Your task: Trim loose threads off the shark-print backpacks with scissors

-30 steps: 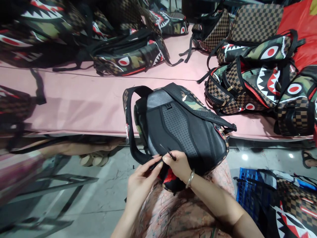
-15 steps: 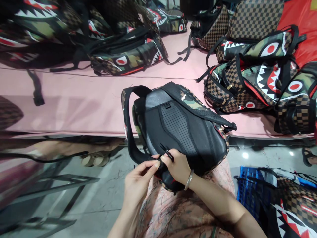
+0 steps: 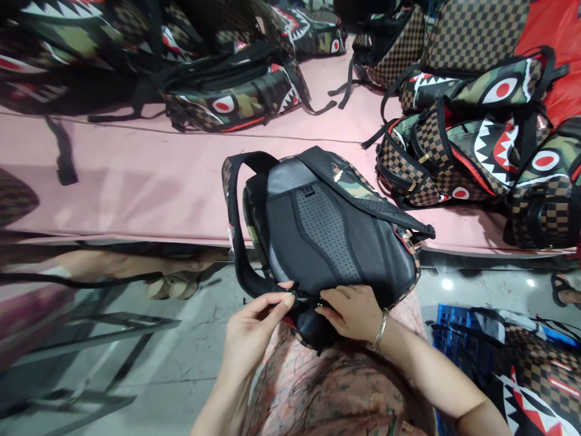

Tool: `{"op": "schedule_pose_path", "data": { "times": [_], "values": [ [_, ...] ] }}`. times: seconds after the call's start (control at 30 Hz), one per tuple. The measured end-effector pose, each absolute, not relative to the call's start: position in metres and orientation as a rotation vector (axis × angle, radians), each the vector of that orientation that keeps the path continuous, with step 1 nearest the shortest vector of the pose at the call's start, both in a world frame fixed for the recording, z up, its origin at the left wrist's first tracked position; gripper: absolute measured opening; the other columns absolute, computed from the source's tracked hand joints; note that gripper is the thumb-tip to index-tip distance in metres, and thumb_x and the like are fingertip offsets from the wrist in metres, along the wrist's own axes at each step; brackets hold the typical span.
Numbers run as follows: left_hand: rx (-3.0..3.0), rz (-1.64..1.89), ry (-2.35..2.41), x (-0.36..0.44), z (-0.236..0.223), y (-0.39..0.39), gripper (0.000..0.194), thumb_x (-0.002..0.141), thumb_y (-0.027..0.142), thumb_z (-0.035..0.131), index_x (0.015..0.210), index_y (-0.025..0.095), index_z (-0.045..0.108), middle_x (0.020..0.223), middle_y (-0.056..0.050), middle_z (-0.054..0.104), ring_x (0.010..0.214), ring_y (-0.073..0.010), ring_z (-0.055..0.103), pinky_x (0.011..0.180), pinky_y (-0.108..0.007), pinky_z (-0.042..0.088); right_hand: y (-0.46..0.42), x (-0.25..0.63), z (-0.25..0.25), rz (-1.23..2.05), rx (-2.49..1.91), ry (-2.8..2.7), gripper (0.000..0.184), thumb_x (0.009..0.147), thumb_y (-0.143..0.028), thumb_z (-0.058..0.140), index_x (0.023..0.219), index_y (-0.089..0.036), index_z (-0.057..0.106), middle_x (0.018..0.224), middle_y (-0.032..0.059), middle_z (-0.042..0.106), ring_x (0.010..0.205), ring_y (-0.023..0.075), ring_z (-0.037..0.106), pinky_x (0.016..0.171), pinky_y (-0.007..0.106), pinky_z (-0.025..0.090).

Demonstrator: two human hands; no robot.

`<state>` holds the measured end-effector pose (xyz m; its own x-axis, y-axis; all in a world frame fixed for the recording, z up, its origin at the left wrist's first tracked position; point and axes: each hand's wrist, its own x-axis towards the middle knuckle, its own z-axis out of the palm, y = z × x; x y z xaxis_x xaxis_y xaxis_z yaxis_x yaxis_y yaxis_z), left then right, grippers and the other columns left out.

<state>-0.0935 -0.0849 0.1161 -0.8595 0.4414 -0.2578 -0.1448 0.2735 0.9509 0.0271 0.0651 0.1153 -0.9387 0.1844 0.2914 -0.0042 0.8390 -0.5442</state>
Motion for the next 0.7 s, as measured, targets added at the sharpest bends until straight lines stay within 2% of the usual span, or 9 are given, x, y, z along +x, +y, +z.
{"op": "schedule_pose_path", "data": {
  "times": [0.37,0.53,0.7],
  "values": [
    [0.308,1.536,2.062,-0.094,0.112,-0.087,0.025,0.064,0.040,0.067,0.070,0.016,0.069,0.107,-0.011,0.065,0.071,-0.0169,0.059,0.062,-0.028,0.046,0.076,0.019,0.124,0.492,0.024,-2.788,0.021,0.091,-0.034,0.045,0.090,-0.018,0.059,0.070,0.0006,0.064,0.060,0.0123,0.057,0.054,0.026,0.032],
    [0.328,1.519,2.058,-0.096,0.115,-0.087,0.023,0.063,0.038,0.067,0.069,0.017,0.070,0.100,-0.010,0.068,0.081,-0.0214,0.061,0.070,-0.030,0.046,0.086,0.015,0.131,0.385,0.173,-2.840,0.023,0.092,-0.035,0.043,0.089,-0.019,0.059,0.066,0.0000,0.060,0.056,0.0116,0.053,0.052,0.026,0.027],
    [0.331,1.532,2.035,-0.097,0.121,-0.084,0.023,0.060,0.039,0.070,0.065,0.017,0.071,0.096,-0.011,0.070,0.086,-0.0236,0.062,0.073,-0.031,0.047,0.092,0.013,0.131,0.471,0.221,-2.859,0.026,0.092,-0.036,0.042,0.086,-0.020,0.061,0.062,0.0006,0.058,0.055,0.0114,0.053,0.050,0.025,0.027]
  ]
}}
